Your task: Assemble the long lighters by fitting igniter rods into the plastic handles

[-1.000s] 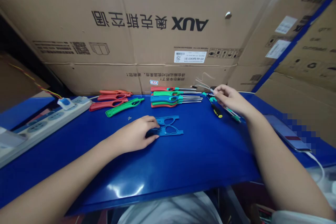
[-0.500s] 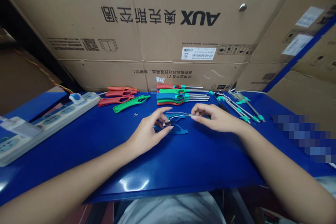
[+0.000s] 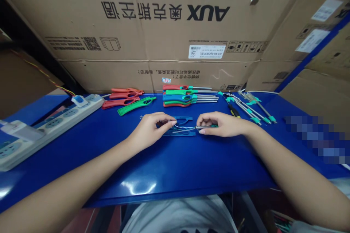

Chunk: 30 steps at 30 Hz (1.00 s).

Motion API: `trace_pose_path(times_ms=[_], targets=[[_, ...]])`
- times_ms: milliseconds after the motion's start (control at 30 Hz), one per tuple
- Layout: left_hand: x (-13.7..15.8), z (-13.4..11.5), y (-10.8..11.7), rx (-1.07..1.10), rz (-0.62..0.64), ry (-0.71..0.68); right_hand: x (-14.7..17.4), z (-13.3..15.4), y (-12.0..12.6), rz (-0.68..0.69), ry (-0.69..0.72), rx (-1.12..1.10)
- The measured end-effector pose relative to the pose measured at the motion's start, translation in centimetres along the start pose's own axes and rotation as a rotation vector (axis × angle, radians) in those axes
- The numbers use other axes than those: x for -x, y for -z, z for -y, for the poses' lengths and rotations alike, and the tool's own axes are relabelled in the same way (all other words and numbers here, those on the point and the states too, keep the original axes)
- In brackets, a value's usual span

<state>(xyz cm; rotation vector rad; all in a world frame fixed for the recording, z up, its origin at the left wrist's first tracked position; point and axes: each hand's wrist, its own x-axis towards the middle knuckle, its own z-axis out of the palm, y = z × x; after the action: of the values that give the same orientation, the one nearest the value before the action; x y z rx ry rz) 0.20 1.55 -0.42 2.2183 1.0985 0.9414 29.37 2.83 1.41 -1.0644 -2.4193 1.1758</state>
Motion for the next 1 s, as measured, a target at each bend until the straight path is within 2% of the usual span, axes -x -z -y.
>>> trace_pose_path(times_ms=[167,267,467,1000], targets=[[-0.4,0.2,1.1,-0.029,0.218,0.02,-0.2,-0.4,-0.1,-0.041,-0.006,0.036],[-0.5,0.2,1.5,-0.095,0.283,0.001,-0.3,-0.5,-0.3,-0.052,0.042,0.063],[-0.4,0.5,1.7,-0.248,0.257,-0.086,-0.7,-0.2,-0.9,-0.054,0.025,0.096],[-0.3,0.6,1.1,-0.254,0.269,-0.131,-0.8,-0.5,-1.0,-0.103,0.107,0.255]])
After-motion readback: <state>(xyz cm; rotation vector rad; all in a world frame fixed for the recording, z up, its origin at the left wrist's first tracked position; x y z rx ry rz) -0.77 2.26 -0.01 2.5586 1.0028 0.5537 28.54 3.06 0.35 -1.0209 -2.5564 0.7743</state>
